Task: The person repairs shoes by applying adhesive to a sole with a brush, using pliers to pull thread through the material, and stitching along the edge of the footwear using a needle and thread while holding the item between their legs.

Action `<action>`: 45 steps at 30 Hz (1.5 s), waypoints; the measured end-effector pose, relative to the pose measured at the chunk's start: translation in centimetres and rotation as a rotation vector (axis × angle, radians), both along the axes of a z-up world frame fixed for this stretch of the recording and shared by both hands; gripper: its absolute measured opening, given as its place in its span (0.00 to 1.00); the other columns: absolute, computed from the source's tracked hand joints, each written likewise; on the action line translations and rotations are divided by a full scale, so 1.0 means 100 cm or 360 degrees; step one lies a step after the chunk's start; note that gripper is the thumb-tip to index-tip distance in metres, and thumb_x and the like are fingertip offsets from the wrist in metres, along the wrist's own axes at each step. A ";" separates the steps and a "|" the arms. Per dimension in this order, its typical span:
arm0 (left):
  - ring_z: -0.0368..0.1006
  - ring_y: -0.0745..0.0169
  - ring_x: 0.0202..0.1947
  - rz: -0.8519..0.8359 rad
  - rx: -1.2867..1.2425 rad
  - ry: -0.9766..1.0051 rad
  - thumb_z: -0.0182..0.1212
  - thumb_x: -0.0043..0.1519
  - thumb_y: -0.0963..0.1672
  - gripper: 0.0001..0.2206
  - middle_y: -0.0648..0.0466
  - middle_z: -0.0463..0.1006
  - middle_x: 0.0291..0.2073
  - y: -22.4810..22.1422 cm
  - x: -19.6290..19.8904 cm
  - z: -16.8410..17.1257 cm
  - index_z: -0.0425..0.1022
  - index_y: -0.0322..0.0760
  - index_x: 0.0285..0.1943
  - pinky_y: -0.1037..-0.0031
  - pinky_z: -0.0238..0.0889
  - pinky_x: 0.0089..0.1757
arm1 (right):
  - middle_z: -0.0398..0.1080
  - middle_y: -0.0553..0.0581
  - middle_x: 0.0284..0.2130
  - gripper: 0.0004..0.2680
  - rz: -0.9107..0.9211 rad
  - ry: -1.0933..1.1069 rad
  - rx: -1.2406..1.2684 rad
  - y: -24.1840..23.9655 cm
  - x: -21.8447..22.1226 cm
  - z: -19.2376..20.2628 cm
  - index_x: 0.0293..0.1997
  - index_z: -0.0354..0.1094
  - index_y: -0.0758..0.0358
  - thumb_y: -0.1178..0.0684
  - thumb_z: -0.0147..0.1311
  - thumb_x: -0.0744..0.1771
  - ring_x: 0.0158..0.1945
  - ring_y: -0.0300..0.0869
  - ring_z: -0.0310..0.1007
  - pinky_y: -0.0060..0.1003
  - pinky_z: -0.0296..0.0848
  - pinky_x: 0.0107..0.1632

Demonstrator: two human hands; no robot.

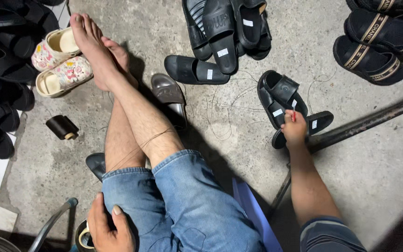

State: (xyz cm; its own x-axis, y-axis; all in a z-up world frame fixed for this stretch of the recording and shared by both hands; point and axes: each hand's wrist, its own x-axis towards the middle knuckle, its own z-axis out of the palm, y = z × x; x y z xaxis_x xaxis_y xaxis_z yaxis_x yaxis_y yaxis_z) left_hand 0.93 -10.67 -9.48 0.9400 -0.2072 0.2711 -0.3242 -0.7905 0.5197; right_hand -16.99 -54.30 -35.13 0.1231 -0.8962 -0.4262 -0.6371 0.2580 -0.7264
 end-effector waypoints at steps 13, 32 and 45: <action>0.65 0.43 0.53 0.0108 0.0103 0.0125 0.49 0.61 0.42 0.18 0.39 0.69 0.53 -0.008 0.003 0.007 0.66 0.29 0.59 0.64 0.57 0.52 | 0.68 0.41 0.36 0.05 -0.0404 -0.0371 0.0596 -0.026 0.040 -0.004 0.42 0.66 0.45 0.48 0.49 0.64 0.30 0.32 0.66 0.22 0.67 0.31; 0.62 0.44 0.54 -0.0045 0.0041 0.0262 0.48 0.60 0.42 0.19 0.38 0.66 0.54 0.014 0.007 0.007 0.62 0.28 0.60 0.62 0.54 0.55 | 0.58 0.44 0.21 0.05 0.0068 -0.0936 0.0797 0.015 0.073 0.130 0.42 0.67 0.60 0.59 0.49 0.64 0.18 0.27 0.53 0.18 0.51 0.20; 0.54 0.48 0.64 -0.0943 -0.0708 0.0679 0.53 0.57 0.44 0.26 0.42 0.59 0.62 -0.080 -0.012 0.061 0.53 0.33 0.65 0.65 0.45 0.60 | 0.47 0.43 0.11 0.02 0.0655 -0.1725 0.0909 0.122 0.063 0.350 0.37 0.59 0.58 0.58 0.46 0.64 0.14 0.24 0.46 0.16 0.47 0.16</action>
State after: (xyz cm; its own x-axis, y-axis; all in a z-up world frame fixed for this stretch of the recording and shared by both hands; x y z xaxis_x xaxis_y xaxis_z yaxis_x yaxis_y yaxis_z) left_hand -0.31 -18.66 -3.37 0.7503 -0.6547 0.0915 -0.3257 -0.2456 0.9130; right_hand -10.65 -42.11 -0.11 0.8666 -0.4350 -0.2443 0.0977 0.6281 -0.7720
